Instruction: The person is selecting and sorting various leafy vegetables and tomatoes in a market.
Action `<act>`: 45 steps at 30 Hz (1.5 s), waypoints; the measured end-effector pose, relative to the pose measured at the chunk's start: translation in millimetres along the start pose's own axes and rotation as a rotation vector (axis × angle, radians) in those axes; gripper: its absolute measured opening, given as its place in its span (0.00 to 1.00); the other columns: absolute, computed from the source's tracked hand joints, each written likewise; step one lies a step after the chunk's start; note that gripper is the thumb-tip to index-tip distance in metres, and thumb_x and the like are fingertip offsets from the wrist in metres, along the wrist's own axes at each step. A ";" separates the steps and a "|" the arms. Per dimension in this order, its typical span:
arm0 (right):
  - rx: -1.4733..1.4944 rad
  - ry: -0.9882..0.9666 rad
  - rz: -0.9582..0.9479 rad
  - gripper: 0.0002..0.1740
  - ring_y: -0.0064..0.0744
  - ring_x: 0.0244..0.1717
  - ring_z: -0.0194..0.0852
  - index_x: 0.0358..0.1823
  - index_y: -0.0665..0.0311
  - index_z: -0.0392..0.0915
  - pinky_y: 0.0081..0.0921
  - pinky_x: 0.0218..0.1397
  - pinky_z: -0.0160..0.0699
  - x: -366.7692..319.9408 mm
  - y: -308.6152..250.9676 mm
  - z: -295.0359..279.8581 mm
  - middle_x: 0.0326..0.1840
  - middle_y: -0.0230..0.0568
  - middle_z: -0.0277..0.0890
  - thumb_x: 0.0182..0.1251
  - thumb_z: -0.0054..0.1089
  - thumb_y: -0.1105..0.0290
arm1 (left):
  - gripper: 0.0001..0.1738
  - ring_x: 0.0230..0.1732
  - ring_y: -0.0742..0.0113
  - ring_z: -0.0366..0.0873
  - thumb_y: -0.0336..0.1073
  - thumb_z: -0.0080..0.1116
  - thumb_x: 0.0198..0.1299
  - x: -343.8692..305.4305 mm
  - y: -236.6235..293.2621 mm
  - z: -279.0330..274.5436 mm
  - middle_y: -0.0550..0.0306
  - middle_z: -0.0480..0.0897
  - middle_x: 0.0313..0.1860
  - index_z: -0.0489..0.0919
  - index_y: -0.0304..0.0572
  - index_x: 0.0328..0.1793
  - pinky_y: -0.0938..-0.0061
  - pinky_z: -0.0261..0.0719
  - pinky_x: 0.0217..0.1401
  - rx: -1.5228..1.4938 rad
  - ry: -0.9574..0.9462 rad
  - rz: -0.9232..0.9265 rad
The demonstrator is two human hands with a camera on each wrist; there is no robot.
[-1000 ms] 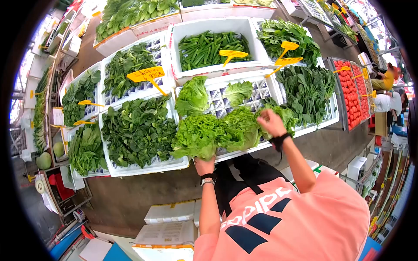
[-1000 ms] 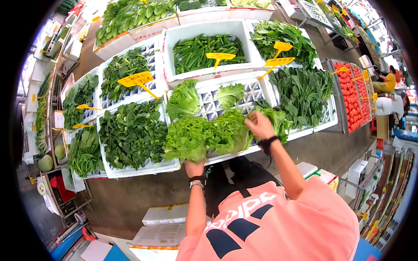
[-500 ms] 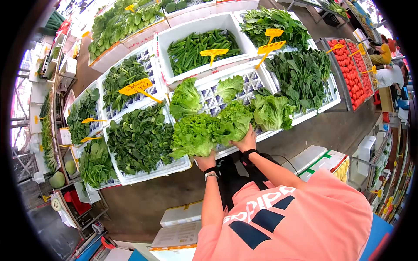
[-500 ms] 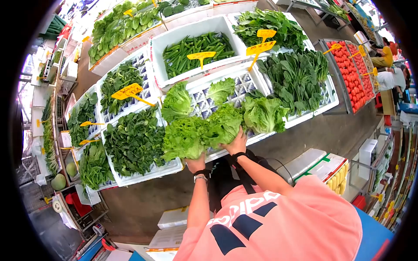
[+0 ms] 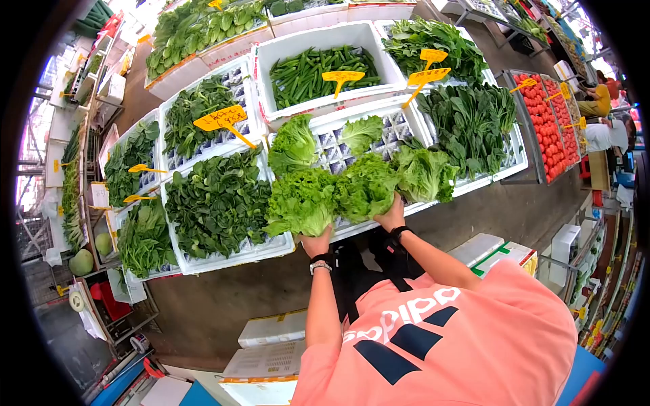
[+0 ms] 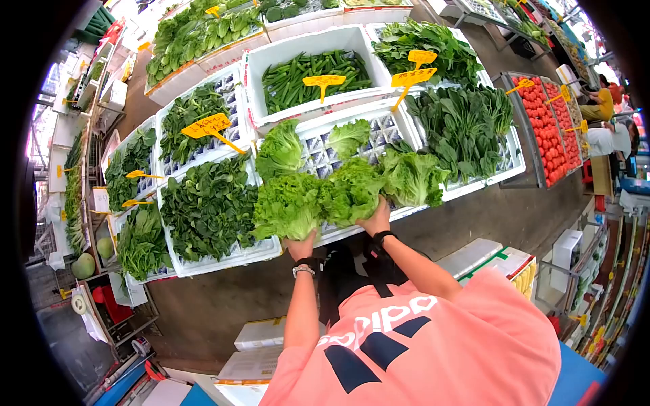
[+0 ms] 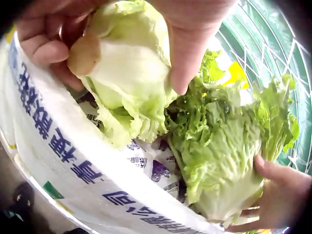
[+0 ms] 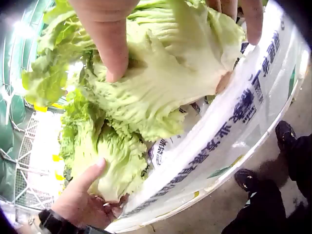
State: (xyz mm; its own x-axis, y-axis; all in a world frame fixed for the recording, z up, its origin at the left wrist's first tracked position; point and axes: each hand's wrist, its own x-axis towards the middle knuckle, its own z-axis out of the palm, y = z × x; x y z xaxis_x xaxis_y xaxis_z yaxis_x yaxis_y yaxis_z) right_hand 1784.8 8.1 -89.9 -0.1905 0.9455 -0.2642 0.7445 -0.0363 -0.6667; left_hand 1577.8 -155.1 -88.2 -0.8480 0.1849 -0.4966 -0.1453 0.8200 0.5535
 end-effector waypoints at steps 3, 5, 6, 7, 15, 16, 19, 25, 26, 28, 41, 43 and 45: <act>-0.029 0.050 0.071 0.79 0.69 0.77 0.54 0.85 0.66 0.43 0.56 0.79 0.60 -30.7 -24.0 -8.9 0.77 0.68 0.55 0.37 0.94 0.55 | 0.71 0.71 0.37 0.75 0.57 0.88 0.42 6.9 -9.8 -1.8 0.25 0.75 0.71 0.57 0.12 0.78 0.53 0.74 0.73 -0.264 -0.076 0.063; -0.008 0.117 0.095 0.81 0.70 0.78 0.51 0.87 0.65 0.40 0.57 0.81 0.56 -44.2 -26.9 -9.1 0.78 0.69 0.53 0.37 0.94 0.53 | 0.65 0.69 0.45 0.77 0.52 0.89 0.43 15.9 -17.4 1.1 0.31 0.77 0.71 0.62 0.15 0.75 0.58 0.75 0.72 -0.296 -0.104 0.003; 0.008 0.133 0.199 0.80 0.68 0.79 0.49 0.86 0.64 0.41 0.56 0.82 0.53 -48.7 -25.3 -9.7 0.78 0.69 0.53 0.37 0.93 0.52 | 0.61 0.69 0.48 0.78 0.50 0.89 0.44 20.0 -21.9 3.3 0.34 0.78 0.70 0.65 0.16 0.74 0.61 0.75 0.72 -0.312 -0.117 -0.029; -0.009 0.130 0.242 0.80 0.69 0.79 0.50 0.86 0.64 0.41 0.56 0.82 0.54 -49.2 -24.5 -9.7 0.78 0.69 0.53 0.38 0.93 0.52 | 0.60 0.68 0.49 0.79 0.49 0.88 0.45 24.3 -26.0 5.4 0.36 0.78 0.70 0.65 0.17 0.74 0.61 0.76 0.71 -0.351 -0.143 -0.024; -0.014 -0.012 0.246 0.73 0.64 0.76 0.63 0.84 0.66 0.50 0.51 0.78 0.66 -36.3 -3.7 -12.6 0.75 0.66 0.65 0.40 0.91 0.52 | 0.46 0.62 0.53 0.82 0.40 0.81 0.57 50.0 -28.7 -4.2 0.44 0.80 0.67 0.67 0.27 0.75 0.62 0.84 0.59 -0.489 -0.449 0.040; 0.005 -0.023 0.222 0.72 0.63 0.76 0.64 0.84 0.67 0.51 0.51 0.78 0.67 -34.8 -0.8 -12.4 0.75 0.65 0.66 0.41 0.91 0.52 | 0.45 0.63 0.52 0.82 0.40 0.80 0.58 50.0 -25.6 -9.1 0.44 0.81 0.68 0.67 0.27 0.75 0.62 0.82 0.62 -0.510 -0.437 0.012; 0.073 -0.077 0.200 0.70 0.62 0.76 0.67 0.83 0.67 0.52 0.48 0.78 0.69 -32.0 -5.6 -17.2 0.75 0.66 0.68 0.43 0.90 0.55 | 0.38 0.61 0.53 0.82 0.38 0.75 0.64 48.7 -20.1 -35.1 0.47 0.81 0.67 0.69 0.30 0.75 0.64 0.80 0.63 -0.586 -0.400 0.028; 0.085 -0.114 0.144 0.64 0.60 0.76 0.69 0.84 0.67 0.51 0.46 0.77 0.70 -32.0 2.3 -21.3 0.75 0.67 0.69 0.51 0.85 0.59 | 0.39 0.67 0.48 0.80 0.37 0.66 0.72 4.6 25.8 -125.8 0.46 0.75 0.74 0.60 0.43 0.84 0.50 0.85 0.61 -0.739 -0.551 -0.089; 0.101 -0.122 0.145 0.63 0.60 0.74 0.71 0.84 0.66 0.50 0.46 0.76 0.72 -31.7 5.6 -22.3 0.74 0.66 0.70 0.52 0.85 0.58 | 0.40 0.68 0.50 0.80 0.37 0.66 0.71 -0.4 36.4 -132.4 0.47 0.75 0.74 0.59 0.42 0.84 0.53 0.86 0.61 -0.748 -0.550 -0.048; 0.130 -0.139 0.144 0.62 0.59 0.70 0.76 0.84 0.65 0.49 0.45 0.73 0.75 -31.3 15.9 -24.8 0.71 0.65 0.73 0.54 0.83 0.58 | 0.42 0.70 0.52 0.78 0.38 0.67 0.71 -8.4 57.6 -138.5 0.48 0.74 0.75 0.58 0.42 0.85 0.55 0.87 0.62 -0.767 -0.558 0.046; 0.249 -0.118 0.346 0.46 0.47 0.51 0.89 0.79 0.65 0.59 0.39 0.60 0.84 -53.4 114.4 -94.7 0.48 0.49 0.90 0.65 0.74 0.57 | 0.27 0.61 0.52 0.83 0.40 0.68 0.72 93.4 211.4 115.8 0.49 0.82 0.65 0.70 0.41 0.71 0.49 0.85 0.60 -0.742 -0.846 -0.003; 0.252 -0.103 0.422 0.45 0.45 0.51 0.89 0.79 0.65 0.60 0.38 0.60 0.84 -67.0 109.3 -117.8 0.48 0.49 0.90 0.65 0.73 0.59 | 0.25 0.61 0.52 0.84 0.40 0.69 0.72 86.0 220.9 138.8 0.51 0.84 0.63 0.74 0.44 0.69 0.50 0.87 0.56 -0.675 -0.750 -0.069; 0.291 -0.077 0.452 0.44 0.41 0.49 0.89 0.78 0.65 0.62 0.36 0.59 0.84 -80.2 138.5 -118.3 0.47 0.49 0.89 0.66 0.72 0.60 | 0.31 0.57 0.52 0.86 0.44 0.74 0.67 86.3 219.6 154.0 0.49 0.84 0.61 0.73 0.37 0.68 0.55 0.88 0.55 -0.645 -0.811 0.025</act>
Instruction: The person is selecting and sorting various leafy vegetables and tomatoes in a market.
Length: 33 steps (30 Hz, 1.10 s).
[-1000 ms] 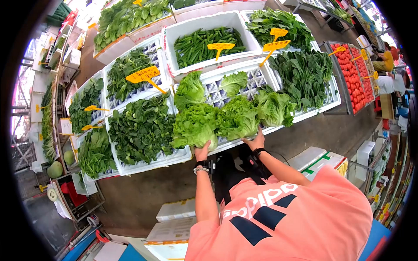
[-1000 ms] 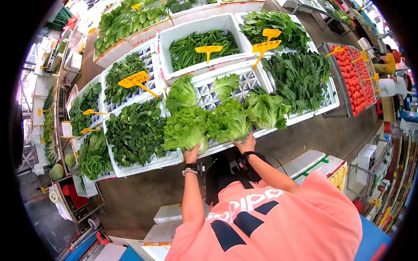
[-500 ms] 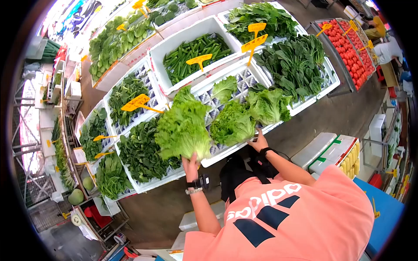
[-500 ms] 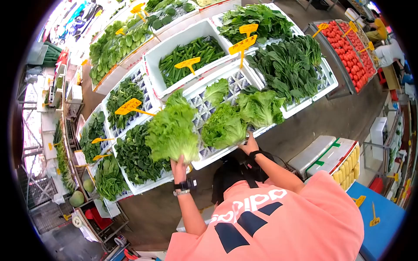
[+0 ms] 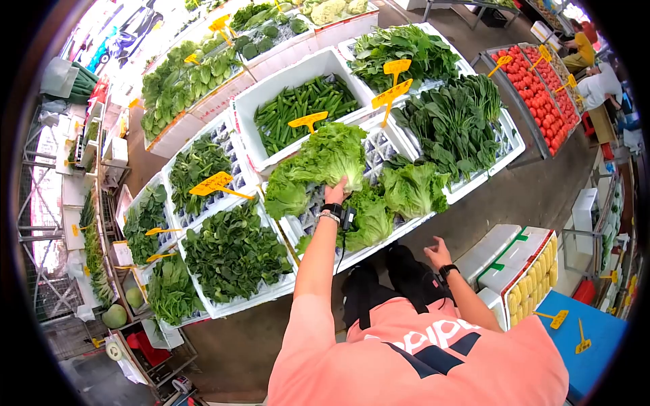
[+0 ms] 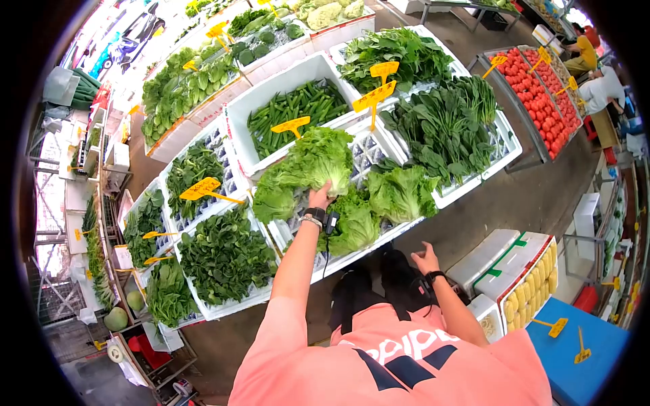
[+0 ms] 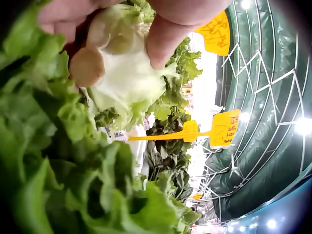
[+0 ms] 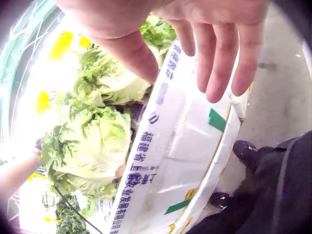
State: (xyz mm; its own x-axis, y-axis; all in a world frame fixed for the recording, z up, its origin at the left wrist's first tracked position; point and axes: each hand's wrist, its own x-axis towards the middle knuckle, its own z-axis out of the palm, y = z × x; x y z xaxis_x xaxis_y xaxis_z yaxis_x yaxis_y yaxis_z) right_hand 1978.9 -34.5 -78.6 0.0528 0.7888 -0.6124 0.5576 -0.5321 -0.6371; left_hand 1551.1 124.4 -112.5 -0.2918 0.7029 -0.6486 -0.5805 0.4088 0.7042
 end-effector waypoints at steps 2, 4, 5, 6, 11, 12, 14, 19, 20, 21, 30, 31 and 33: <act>0.046 0.000 0.068 0.44 0.37 0.46 0.89 0.79 0.66 0.61 0.34 0.55 0.85 -4.1 17.6 -5.5 0.45 0.47 0.89 0.66 0.72 0.61 | 0.36 0.54 0.54 0.87 0.48 0.77 0.63 10.6 4.9 -1.8 0.47 0.85 0.59 0.74 0.29 0.65 0.60 0.88 0.54 0.198 -0.009 -0.129; 0.070 0.003 0.122 0.43 0.34 0.43 0.88 0.78 0.66 0.61 0.32 0.51 0.85 -11.8 29.2 -8.3 0.44 0.45 0.88 0.67 0.72 0.61 | 0.36 0.43 0.61 0.88 0.54 0.81 0.56 14.7 5.6 -9.0 0.46 0.88 0.47 0.81 0.21 0.47 0.70 0.86 0.46 0.396 0.027 -0.143; 0.083 0.002 0.147 0.43 0.33 0.42 0.87 0.78 0.66 0.62 0.31 0.48 0.85 -15.6 31.1 -8.5 0.44 0.45 0.88 0.67 0.72 0.62 | 0.34 0.40 0.63 0.86 0.54 0.80 0.56 12.1 4.5 -18.3 0.48 0.88 0.43 0.83 0.23 0.45 0.70 0.84 0.44 0.480 0.045 -0.081; 0.106 -0.013 0.178 0.42 0.32 0.41 0.87 0.78 0.66 0.62 0.30 0.46 0.85 -16.4 35.8 -8.6 0.44 0.44 0.88 0.67 0.72 0.62 | 0.32 0.37 0.64 0.84 0.53 0.80 0.56 8.3 5.6 -31.7 0.51 0.88 0.40 0.85 0.24 0.43 0.69 0.82 0.42 0.564 0.065 -0.016; 0.148 -0.089 0.252 0.36 0.26 0.34 0.80 0.77 0.62 0.63 0.25 0.33 0.79 -21.0 52.3 -3.6 0.43 0.42 0.82 0.73 0.70 0.63 | 0.31 0.34 0.59 0.85 0.52 0.77 0.54 -10.2 -8.0 -153.3 0.50 0.90 0.38 0.90 0.30 0.51 0.62 0.82 0.44 0.797 0.458 -0.010; 0.144 -0.098 0.262 0.36 0.25 0.34 0.80 0.77 0.62 0.63 0.25 0.33 0.78 -24.4 54.5 -3.4 0.42 0.42 0.82 0.73 0.70 0.63 | 0.33 0.41 0.53 0.87 0.54 0.78 0.53 -25.3 -0.9 -161.1 0.46 0.91 0.43 0.89 0.31 0.53 0.60 0.83 0.51 0.924 0.524 -0.062; 0.115 -0.111 0.253 0.35 0.27 0.34 0.83 0.76 0.63 0.64 0.25 0.33 0.80 -26.0 56.4 -0.7 0.42 0.42 0.82 0.73 0.70 0.63 | 0.36 0.51 0.51 0.88 0.54 0.81 0.51 -29.3 11.2 -164.4 0.43 0.91 0.51 0.88 0.30 0.56 0.60 0.82 0.58 0.951 0.567 -0.197; 0.041 -0.112 0.234 0.36 0.29 0.38 0.87 0.76 0.65 0.64 0.27 0.36 0.84 -42.5 57.6 -3.6 0.41 0.44 0.83 0.73 0.69 0.64 | 0.39 0.50 0.57 0.84 0.52 0.85 0.46 46.2 -29.4 -178.9 0.51 0.88 0.56 0.86 0.34 0.60 0.62 0.82 0.54 0.314 0.540 0.109; 0.028 -0.114 0.221 0.36 0.30 0.37 0.87 0.76 0.65 0.64 0.27 0.37 0.85 -45.0 62.7 -5.0 0.43 0.45 0.83 0.72 0.70 0.64 | 0.39 0.48 0.59 0.84 0.53 0.85 0.46 42.2 -17.0 -164.8 0.54 0.88 0.56 0.87 0.36 0.61 0.63 0.83 0.51 0.260 0.532 0.090; 0.024 -0.108 0.237 0.36 0.30 0.37 0.87 0.76 0.66 0.64 0.27 0.37 0.85 -46.3 70.7 -5.9 0.43 0.46 0.83 0.72 0.70 0.64 | 0.38 0.46 0.60 0.83 0.53 0.84 0.46 32.5 1.6 -150.7 0.55 0.88 0.54 0.87 0.37 0.60 0.63 0.83 0.48 0.323 0.562 0.049; 0.246 -0.020 0.390 0.32 0.31 0.37 0.86 0.76 0.63 0.63 0.30 0.34 0.86 -62.3 99.9 -33.3 0.54 0.47 0.84 0.75 0.65 0.66 | 0.44 0.66 0.49 0.80 0.50 0.83 0.51 86.3 -1.9 -170.1 0.45 0.79 0.72 0.80 0.34 0.71 0.54 0.87 0.59 -0.020 0.460 -0.172; 0.263 -0.030 0.400 0.33 0.33 0.38 0.87 0.77 0.60 0.62 0.33 0.36 0.87 -63.0 100.7 -35.4 0.54 0.48 0.84 0.76 0.65 0.65 | 0.41 0.60 0.52 0.82 0.49 0.84 0.51 89.9 -4.3 -172.5 0.46 0.81 0.67 0.81 0.34 0.68 0.59 0.90 0.51 -0.062 0.496 -0.164; 0.309 -0.030 0.409 0.34 0.32 0.36 0.87 0.77 0.64 0.60 0.29 0.33 0.84 -65.2 100.0 -34.9 0.49 0.48 0.84 0.76 0.65 0.65 | 0.40 0.56 0.53 0.82 0.52 0.84 0.51 45.2 28.7 -153.0 0.45 0.82 0.63 0.82 0.33 0.63 0.60 0.89 0.48 -0.060 0.526 -0.202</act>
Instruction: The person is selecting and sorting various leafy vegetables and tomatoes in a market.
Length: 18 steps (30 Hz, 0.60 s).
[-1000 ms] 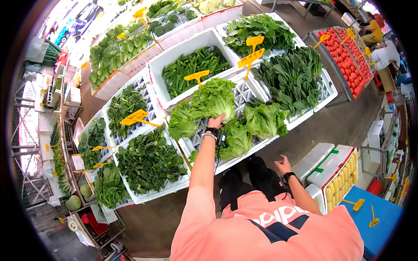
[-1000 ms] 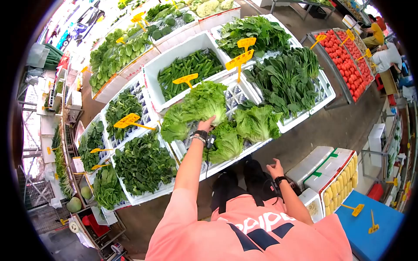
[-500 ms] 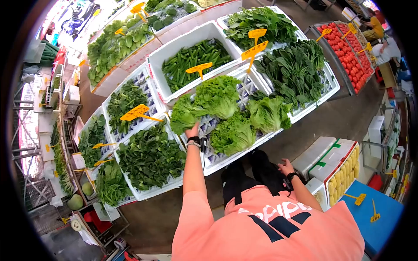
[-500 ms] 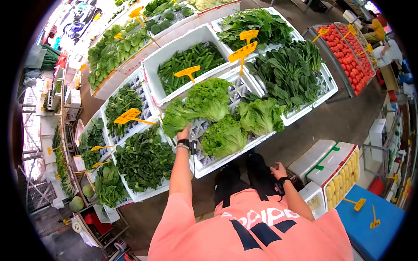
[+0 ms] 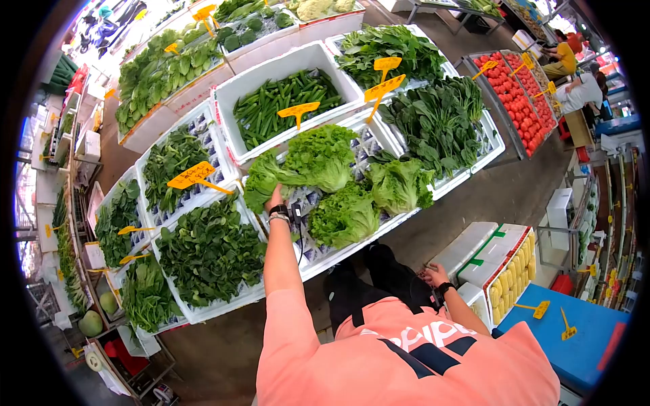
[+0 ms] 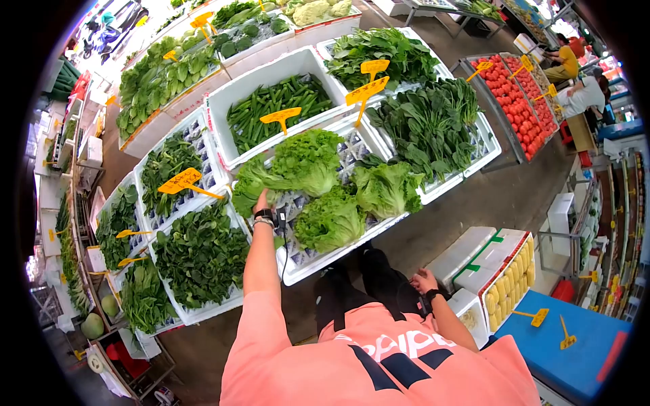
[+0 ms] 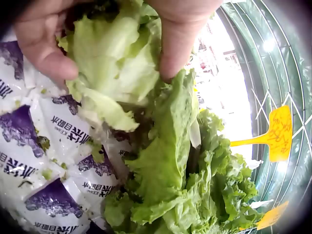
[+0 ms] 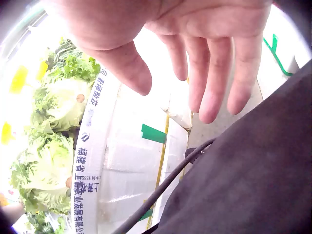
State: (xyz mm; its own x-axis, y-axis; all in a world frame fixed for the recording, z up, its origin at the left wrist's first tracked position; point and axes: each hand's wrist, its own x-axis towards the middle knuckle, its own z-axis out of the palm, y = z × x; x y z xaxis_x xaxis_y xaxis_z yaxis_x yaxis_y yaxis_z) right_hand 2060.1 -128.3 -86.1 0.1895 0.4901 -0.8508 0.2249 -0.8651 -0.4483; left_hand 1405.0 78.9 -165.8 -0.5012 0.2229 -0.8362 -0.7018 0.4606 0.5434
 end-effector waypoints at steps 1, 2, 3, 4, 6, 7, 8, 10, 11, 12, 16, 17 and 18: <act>0.023 -0.006 0.006 0.35 0.31 0.34 0.87 0.78 0.66 0.59 0.26 0.32 0.83 -0.5 1.4 1.5 0.46 0.48 0.85 0.76 0.64 0.65 | 0.39 0.54 0.53 0.82 0.53 0.84 0.51 -33.7 12.6 -2.8 0.44 0.82 0.61 0.82 0.32 0.61 0.61 0.89 0.47 0.005 0.018 -0.017; 0.000 -0.010 0.020 0.34 0.34 0.36 0.87 0.78 0.63 0.60 0.30 0.34 0.85 3.3 5.8 1.3 0.48 0.48 0.84 0.77 0.64 0.64 | 0.40 0.46 0.54 0.83 0.57 0.83 0.51 -50.0 18.1 -5.7 0.44 0.83 0.55 0.82 0.30 0.57 0.60 0.88 0.47 -0.047 0.015 -0.014; -0.021 -0.013 0.033 0.34 0.36 0.38 0.88 0.78 0.61 0.60 0.33 0.36 0.86 9.5 10.3 0.7 0.50 0.48 0.84 0.77 0.64 0.63 | 0.44 0.47 0.52 0.83 0.60 0.82 0.51 -47.3 19.4 -11.8 0.43 0.82 0.58 0.79 0.31 0.61 0.59 0.89 0.49 -0.025 -0.012 0.005; -0.039 -0.015 0.046 0.33 0.38 0.39 0.88 0.77 0.58 0.60 0.37 0.37 0.88 15.3 14.9 0.3 0.53 0.48 0.84 0.77 0.65 0.62 | 0.48 0.49 0.50 0.84 0.62 0.81 0.51 -44.7 21.2 -16.8 0.43 0.80 0.62 0.76 0.32 0.66 0.59 0.89 0.51 -0.003 -0.040 0.025; -0.056 -0.035 0.049 0.33 0.38 0.40 0.88 0.77 0.58 0.61 0.36 0.37 0.88 17.3 16.7 3.7 0.52 0.48 0.84 0.77 0.64 0.61 | 0.53 0.57 0.46 0.84 0.64 0.80 0.51 -42.2 26.6 -30.4 0.42 0.79 0.66 0.72 0.35 0.73 0.56 0.89 0.57 0.023 -0.119 0.036; -0.064 -0.045 0.047 0.33 0.38 0.40 0.89 0.77 0.58 0.61 0.36 0.37 0.88 20.4 16.1 7.2 0.52 0.48 0.84 0.77 0.64 0.61 | 0.52 0.58 0.45 0.84 0.62 0.81 0.51 -41.4 28.5 -35.8 0.42 0.79 0.66 0.72 0.35 0.73 0.56 0.89 0.58 -0.013 -0.159 0.050; -0.081 -0.045 0.037 0.32 0.37 0.39 0.88 0.77 0.58 0.61 0.35 0.37 0.88 18.9 14.1 10.4 0.51 0.47 0.84 0.78 0.64 0.61 | 0.51 0.58 0.44 0.83 0.61 0.81 0.52 -43.0 28.3 -41.7 0.42 0.79 0.66 0.72 0.36 0.73 0.55 0.89 0.58 -0.048 -0.198 0.062; -0.116 -0.048 0.011 0.31 0.36 0.39 0.88 0.76 0.59 0.62 0.35 0.37 0.87 17.9 8.3 17.7 0.51 0.47 0.84 0.78 0.63 0.61 | 0.44 0.56 0.43 0.84 0.51 0.82 0.56 -46.4 26.3 -51.0 0.42 0.80 0.65 0.73 0.37 0.72 0.53 0.89 0.60 -0.169 -0.235 0.069; -0.113 -0.050 0.004 0.31 0.35 0.39 0.88 0.75 0.59 0.62 0.34 0.37 0.87 18.2 7.3 20.7 0.50 0.47 0.84 0.78 0.63 0.61 | 0.40 0.55 0.43 0.85 0.44 0.81 0.58 -38.7 19.1 -55.5 0.43 0.82 0.62 0.73 0.36 0.71 0.51 0.90 0.60 -0.234 -0.229 0.077; -0.111 -0.052 -0.001 0.30 0.35 0.38 0.88 0.75 0.60 0.63 0.33 0.37 0.87 19.3 7.8 21.7 0.50 0.46 0.85 0.78 0.62 0.61 | 0.38 0.53 0.43 0.85 0.42 0.81 0.58 -46.7 14.9 -61.7 0.44 0.82 0.61 0.73 0.35 0.70 0.51 0.91 0.58 -0.206 -0.244 0.125; -0.117 -0.069 -0.009 0.28 0.32 0.37 0.87 0.73 0.61 0.66 0.31 0.35 0.87 21.1 2.9 27.7 0.50 0.46 0.85 0.78 0.61 0.62 | 0.32 0.49 0.51 0.88 0.37 0.79 0.61 -101.6 -32.7 -89.3 0.47 0.83 0.60 0.76 0.31 0.66 0.61 0.94 0.43 -0.127 -0.218 0.417; -0.110 -0.075 -0.004 0.27 0.32 0.36 0.86 0.73 0.61 0.66 0.31 0.35 0.87 24.2 3.3 30.9 0.49 0.46 0.85 0.78 0.61 0.62 | 0.32 0.50 0.54 0.87 0.35 0.78 0.61 -93.6 -62.7 -98.7 0.48 0.83 0.61 0.76 0.30 0.67 0.62 0.95 0.44 -0.175 -0.241 0.450; -0.099 -0.075 0.001 0.27 0.32 0.36 0.86 0.73 0.61 0.67 0.30 0.34 0.87 27.4 4.2 32.4 0.49 0.45 0.85 0.78 0.61 0.62 | 0.31 0.52 0.53 0.87 0.33 0.77 0.62 -105.2 -79.3 -106.1 0.47 0.82 0.62 0.75 0.30 0.68 0.63 0.95 0.46 -0.115 -0.256 0.429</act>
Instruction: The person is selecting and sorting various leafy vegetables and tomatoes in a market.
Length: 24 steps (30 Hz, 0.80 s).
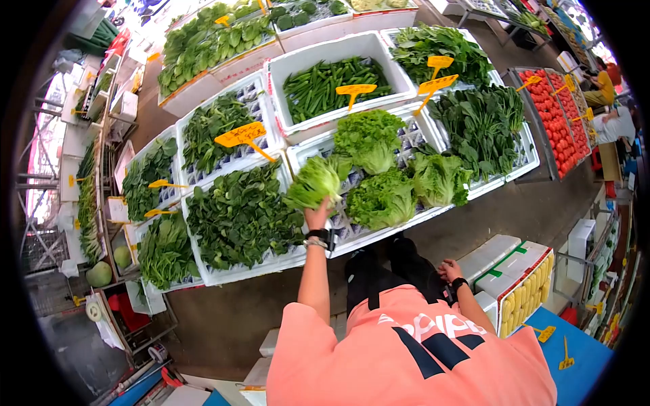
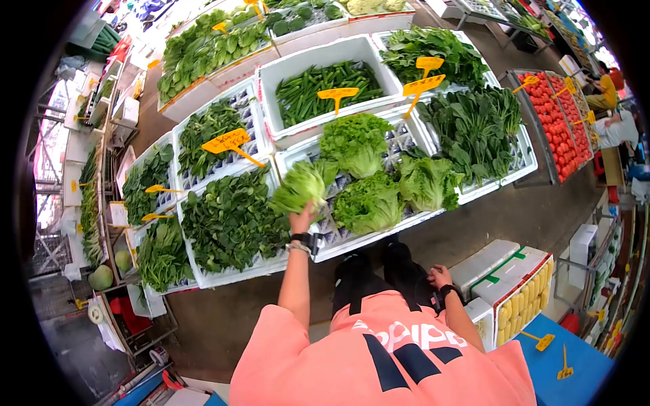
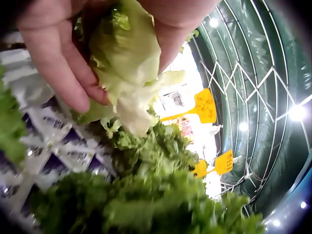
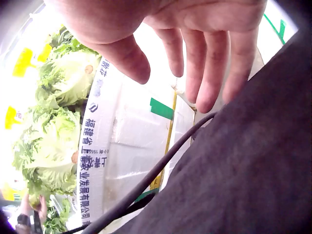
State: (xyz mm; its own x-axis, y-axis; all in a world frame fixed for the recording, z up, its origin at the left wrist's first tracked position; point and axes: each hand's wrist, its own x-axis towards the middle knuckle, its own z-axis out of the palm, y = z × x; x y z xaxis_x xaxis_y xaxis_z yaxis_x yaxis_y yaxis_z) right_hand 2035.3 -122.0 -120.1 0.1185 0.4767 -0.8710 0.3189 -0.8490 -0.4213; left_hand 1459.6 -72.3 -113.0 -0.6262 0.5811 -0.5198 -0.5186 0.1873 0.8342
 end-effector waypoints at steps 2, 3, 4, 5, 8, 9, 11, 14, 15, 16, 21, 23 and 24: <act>0.023 -0.001 0.020 0.26 0.31 0.35 0.86 0.72 0.61 0.68 0.30 0.33 0.86 -0.3 -0.8 0.5 0.48 0.45 0.85 0.79 0.61 0.62 | 0.30 0.52 0.52 0.87 0.35 0.75 0.64 -26.9 -20.6 -7.5 0.45 0.83 0.60 0.76 0.29 0.67 0.62 0.94 0.48 0.189 0.009 -0.125; 0.028 -0.006 0.025 0.26 0.31 0.34 0.86 0.72 0.61 0.68 0.29 0.33 0.86 3.7 -1.4 -0.8 0.49 0.45 0.85 0.79 0.61 0.62 | 0.29 0.52 0.52 0.87 0.35 0.75 0.64 -33.9 -32.0 -7.1 0.45 0.83 0.60 0.77 0.28 0.66 0.62 0.94 0.47 0.237 0.056 -0.193; 0.036 -0.012 0.030 0.25 0.31 0.34 0.86 0.72 0.61 0.68 0.29 0.33 0.86 7.5 -1.2 1.0 0.49 0.45 0.85 0.79 0.61 0.62 | 0.33 0.55 0.51 0.87 0.39 0.76 0.62 -35.3 -40.7 -5.1 0.43 0.82 0.62 0.76 0.27 0.67 0.61 0.93 0.50 0.203 0.075 -0.230; 0.045 -0.017 0.036 0.25 0.31 0.34 0.86 0.71 0.61 0.69 0.29 0.32 0.86 7.2 -3.5 3.7 0.49 0.45 0.85 0.79 0.61 0.62 | 0.36 0.57 0.51 0.86 0.42 0.78 0.61 -36.2 -48.1 -3.2 0.41 0.82 0.65 0.76 0.25 0.68 0.61 0.92 0.52 0.169 0.092 -0.267; -0.002 -0.005 0.014 0.24 0.30 0.33 0.86 0.70 0.61 0.71 0.28 0.33 0.86 5.4 -8.1 10.4 0.50 0.45 0.85 0.78 0.61 0.61 | 0.45 0.66 0.44 0.81 0.49 0.80 0.58 -35.3 -56.9 2.3 0.37 0.79 0.70 0.74 0.26 0.73 0.55 0.83 0.65 0.341 0.140 -0.159; -0.031 -0.002 -0.001 0.24 0.30 0.33 0.86 0.70 0.62 0.71 0.28 0.34 0.86 7.3 -11.4 10.5 0.50 0.45 0.85 0.78 0.61 0.62 | 0.47 0.69 0.41 0.79 0.51 0.81 0.57 -33.3 -53.7 9.9 0.36 0.79 0.71 0.73 0.27 0.74 0.53 0.80 0.70 0.438 0.157 -0.083; -0.041 -0.025 -0.029 0.24 0.29 0.33 0.85 0.69 0.63 0.72 0.28 0.33 0.86 7.2 -18.0 13.0 0.49 0.43 0.85 0.78 0.62 0.62 | 0.66 0.78 0.34 0.66 0.59 0.84 0.48 -33.0 -41.0 32.7 0.27 0.68 0.78 0.60 0.21 0.80 0.51 0.68 0.79 0.404 0.181 -0.044; -0.063 -0.031 -0.051 0.23 0.28 0.33 0.84 0.68 0.65 0.73 0.27 0.32 0.85 -2.2 -21.7 15.2 0.45 0.41 0.84 0.78 0.62 0.63 | 0.77 0.82 0.31 0.59 0.65 0.85 0.43 -29.7 -16.4 61.8 0.21 0.59 0.82 0.51 0.16 0.82 0.48 0.66 0.81 0.598 0.364 -0.260; -0.052 -0.030 -0.046 0.23 0.28 0.33 0.85 0.68 0.65 0.73 0.27 0.33 0.85 -3.9 -20.3 14.0 0.46 0.41 0.84 0.78 0.62 0.63 | 0.80 0.83 0.30 0.57 0.68 0.83 0.42 -24.8 -14.4 67.9 0.20 0.56 0.82 0.49 0.15 0.83 0.46 0.64 0.82 0.633 0.413 -0.336; -0.039 -0.027 -0.042 0.24 0.28 0.33 0.85 0.68 0.65 0.73 0.27 0.33 0.85 -4.7 -19.7 12.8 0.46 0.41 0.85 0.78 0.62 0.63 | 0.83 0.84 0.29 0.54 0.71 0.82 0.41 -19.9 -12.1 74.1 0.19 0.54 0.83 0.47 0.15 0.83 0.43 0.63 0.84 0.664 0.459 -0.413; -0.002 0.006 -0.020 0.25 0.31 0.36 0.87 0.69 0.65 0.72 0.29 0.35 0.86 -14.9 -18.8 5.3 0.49 0.45 0.85 0.78 0.62 0.62 | 0.67 0.71 0.35 0.76 0.66 0.85 0.40 -18.7 -6.7 67.7 0.28 0.78 0.70 0.69 0.18 0.73 0.46 0.75 0.74 0.677 0.462 -0.315; 0.053 0.028 -0.001 0.25 0.34 0.37 0.88 0.69 0.65 0.72 0.31 0.36 0.87 -8.2 -9.0 2.4 0.51 0.46 0.86 0.77 0.63 0.61 | 0.59 0.65 0.36 0.81 0.64 0.85 0.42 -17.2 -15.9 53.7 0.29 0.82 0.64 0.75 0.18 0.66 0.49 0.78 0.70 0.592 0.412 -0.171; 0.080 0.024 0.026 0.26 0.37 0.39 0.89 0.70 0.64 0.72 0.34 0.38 0.88 -3.4 -3.8 -0.2 0.52 0.48 0.85 0.77 0.63 0.60 | 0.57 0.63 0.37 0.83 0.64 0.85 0.43 -16.4 -20.9 47.1 0.29 0.84 0.62 0.77 0.18 0.64 0.50 0.79 0.69 0.547 0.377 -0.091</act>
State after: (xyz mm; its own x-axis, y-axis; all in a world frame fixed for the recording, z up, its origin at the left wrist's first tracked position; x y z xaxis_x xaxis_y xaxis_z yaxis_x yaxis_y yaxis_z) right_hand 2033.8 -120.4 -115.6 0.1483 0.4589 -0.8760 0.2392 -0.8762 -0.4185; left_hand 1508.1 -48.4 -113.3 -0.8061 0.2463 -0.5381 -0.2712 0.6544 0.7058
